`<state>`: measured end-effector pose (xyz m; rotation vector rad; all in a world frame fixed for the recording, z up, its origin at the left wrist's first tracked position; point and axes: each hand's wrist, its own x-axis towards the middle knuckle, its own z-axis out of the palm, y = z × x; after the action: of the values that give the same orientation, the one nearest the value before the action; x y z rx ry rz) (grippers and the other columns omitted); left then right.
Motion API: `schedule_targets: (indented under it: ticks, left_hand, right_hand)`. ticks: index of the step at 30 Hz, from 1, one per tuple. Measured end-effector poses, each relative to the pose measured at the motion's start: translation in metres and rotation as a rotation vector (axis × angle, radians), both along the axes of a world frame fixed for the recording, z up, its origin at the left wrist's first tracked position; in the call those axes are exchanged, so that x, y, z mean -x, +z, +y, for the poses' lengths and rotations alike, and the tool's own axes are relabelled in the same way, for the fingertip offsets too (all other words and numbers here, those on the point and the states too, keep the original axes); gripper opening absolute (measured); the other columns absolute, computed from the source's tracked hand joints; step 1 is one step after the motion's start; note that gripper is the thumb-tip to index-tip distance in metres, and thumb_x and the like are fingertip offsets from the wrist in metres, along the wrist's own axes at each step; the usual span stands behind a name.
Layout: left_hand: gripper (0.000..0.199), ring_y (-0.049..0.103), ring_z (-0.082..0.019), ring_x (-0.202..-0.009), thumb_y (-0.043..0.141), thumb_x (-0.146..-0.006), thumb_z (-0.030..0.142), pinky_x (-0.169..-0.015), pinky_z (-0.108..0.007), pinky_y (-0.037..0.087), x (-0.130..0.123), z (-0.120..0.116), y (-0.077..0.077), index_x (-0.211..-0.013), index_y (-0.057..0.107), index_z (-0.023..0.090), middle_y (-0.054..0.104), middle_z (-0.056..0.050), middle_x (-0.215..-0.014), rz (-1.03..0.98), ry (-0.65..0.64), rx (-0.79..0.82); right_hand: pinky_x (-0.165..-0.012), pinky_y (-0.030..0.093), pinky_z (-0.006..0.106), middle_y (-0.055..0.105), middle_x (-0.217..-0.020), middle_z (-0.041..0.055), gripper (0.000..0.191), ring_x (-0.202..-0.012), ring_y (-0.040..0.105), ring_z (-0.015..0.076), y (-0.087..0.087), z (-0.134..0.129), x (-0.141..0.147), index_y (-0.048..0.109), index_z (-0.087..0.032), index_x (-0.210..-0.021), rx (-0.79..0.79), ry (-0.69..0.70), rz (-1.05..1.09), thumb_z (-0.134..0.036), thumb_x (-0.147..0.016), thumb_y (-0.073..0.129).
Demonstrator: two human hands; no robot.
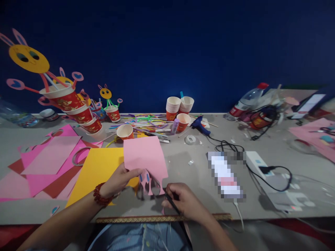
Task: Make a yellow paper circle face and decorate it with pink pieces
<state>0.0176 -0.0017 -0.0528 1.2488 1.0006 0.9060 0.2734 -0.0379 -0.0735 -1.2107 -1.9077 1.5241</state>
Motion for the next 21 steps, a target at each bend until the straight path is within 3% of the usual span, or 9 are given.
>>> schedule_targets:
  ticks: [3, 6, 10, 14, 21]
  left_hand:
    - [0.033, 0.066, -0.024, -0.094, 0.071, -0.081, 0.043, -0.087, -0.035, 0.052, 0.001, 0.001, -0.003, -0.096, 0.071, 0.014, 0.075, -0.010, -0.099, -0.023, 0.018, 0.001]
    - [0.030, 0.066, -0.024, -0.095, 0.071, -0.081, 0.043, -0.087, -0.034, 0.053, 0.001, 0.001, -0.005, -0.091, 0.072, 0.014, 0.075, -0.008, -0.094, -0.030, 0.023, -0.006]
    - [0.033, 0.067, -0.022, -0.090, 0.072, -0.081, 0.042, -0.081, -0.031, 0.054, 0.002, 0.002, -0.011, -0.100, 0.072, 0.015, 0.075, -0.008, -0.097, -0.082, 0.086, 0.006]
    - [0.031, 0.067, -0.020, -0.082, 0.070, -0.083, 0.043, -0.072, -0.029, 0.055, 0.001, 0.000, -0.015, -0.094, 0.072, 0.014, 0.074, -0.008, -0.091, -0.111, 0.127, 0.029]
    - [0.039, 0.068, -0.024, -0.085, 0.074, -0.076, 0.050, -0.078, -0.033, 0.055, -0.004, -0.003, -0.007, -0.091, 0.073, 0.014, 0.075, -0.009, -0.089, -0.071, 0.136, 0.037]
  right_hand:
    - [-0.054, 0.020, 0.024, 0.028, -0.060, -0.0078, 0.063, -0.058, 0.024, 0.0111, 0.000, 0.001, 0.000, 0.029, -0.022, -0.060, -0.004, -0.009, -0.008, -0.075, -0.074, 0.061]
    - [-0.054, 0.021, 0.024, 0.029, -0.060, -0.0077, 0.060, -0.059, 0.024, 0.0112, -0.001, 0.000, -0.001, 0.030, -0.022, -0.060, 0.002, -0.011, -0.002, -0.068, -0.076, 0.065]
    - [-0.055, 0.024, 0.023, 0.033, -0.063, -0.0065, 0.053, -0.061, 0.028, 0.0117, -0.001, -0.007, -0.002, 0.037, -0.021, -0.064, 0.097, -0.004, 0.025, -0.064, -0.076, 0.065]
    - [-0.055, 0.027, 0.023, 0.037, -0.063, -0.0057, 0.053, -0.061, 0.031, 0.0118, 0.002, -0.016, -0.002, 0.039, -0.021, -0.066, 0.177, 0.004, 0.070, -0.068, -0.073, 0.064]
    - [-0.053, 0.025, 0.023, 0.038, -0.061, -0.0052, 0.065, -0.058, 0.032, 0.0108, 0.004, -0.017, 0.005, 0.039, -0.021, -0.062, 0.171, 0.007, 0.097, -0.082, -0.066, 0.060]
